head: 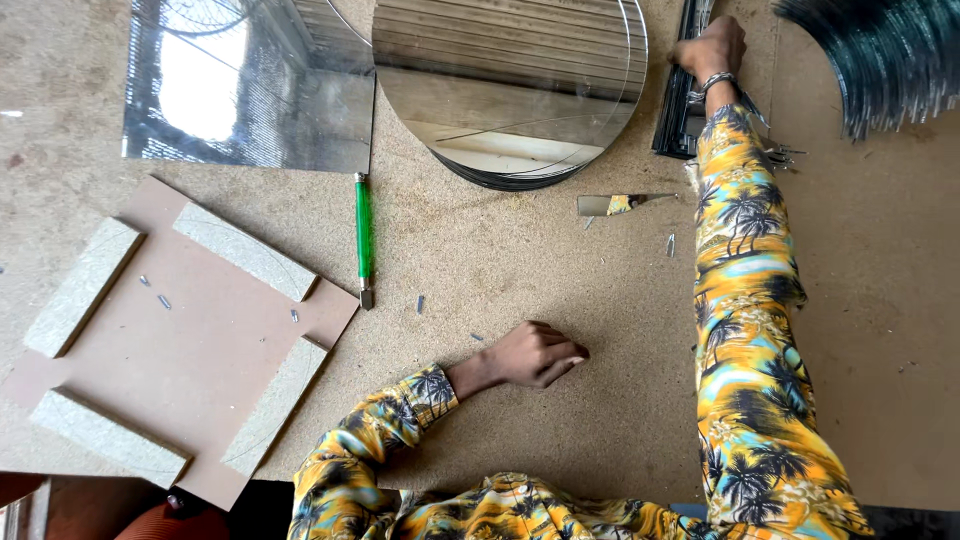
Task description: The person works at a workshop table with cut mirror pieces, snapping off excess edge pieces by hand and using a green-handled glass cutter to score and separate pieces. They gather the curved mirror offcuts and stack them in a pile on the table.
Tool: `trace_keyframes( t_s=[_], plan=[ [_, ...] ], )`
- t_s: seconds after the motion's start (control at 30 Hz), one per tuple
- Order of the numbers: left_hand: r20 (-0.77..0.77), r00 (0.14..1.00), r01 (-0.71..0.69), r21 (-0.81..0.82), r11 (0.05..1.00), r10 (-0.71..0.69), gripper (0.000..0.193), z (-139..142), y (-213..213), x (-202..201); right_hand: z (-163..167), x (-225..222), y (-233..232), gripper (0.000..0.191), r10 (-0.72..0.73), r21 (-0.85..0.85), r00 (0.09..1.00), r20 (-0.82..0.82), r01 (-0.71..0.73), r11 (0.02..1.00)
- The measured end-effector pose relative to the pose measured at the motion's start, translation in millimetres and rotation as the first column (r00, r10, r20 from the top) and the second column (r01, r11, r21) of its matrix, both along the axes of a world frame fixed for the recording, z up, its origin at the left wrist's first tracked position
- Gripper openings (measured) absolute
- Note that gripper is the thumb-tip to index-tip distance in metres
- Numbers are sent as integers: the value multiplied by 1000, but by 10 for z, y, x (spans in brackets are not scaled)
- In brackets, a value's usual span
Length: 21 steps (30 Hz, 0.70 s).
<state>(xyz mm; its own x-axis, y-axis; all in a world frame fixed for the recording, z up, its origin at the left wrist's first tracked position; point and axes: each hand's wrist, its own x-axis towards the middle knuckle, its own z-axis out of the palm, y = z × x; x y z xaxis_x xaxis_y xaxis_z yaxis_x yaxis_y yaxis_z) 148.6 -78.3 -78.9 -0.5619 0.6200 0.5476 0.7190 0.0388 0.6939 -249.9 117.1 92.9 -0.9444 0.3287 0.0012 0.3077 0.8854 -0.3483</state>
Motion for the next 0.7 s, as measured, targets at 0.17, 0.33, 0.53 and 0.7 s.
trace_keyframes(
  t_s=[0.17,0.33,0.53,0.7],
  plan=[
    [62,998,23,-97,995,-17,26,46,13,-35,55,-20,49,33,104,-26,993,53,-103,994],
    [98,995,-19,-3,1000,19,26,121,-7,-49,81,-47,79,45,169,-4,978,126,-170,985],
    [239,970,-19,-73,997,36,27,120,10,-68,-15,-110,101,43,277,-71,954,116,-270,960],
    [349,935,-26,-104,994,61,26,174,7,-110,-92,-140,156,26,314,-184,920,235,-275,944]
  ],
)
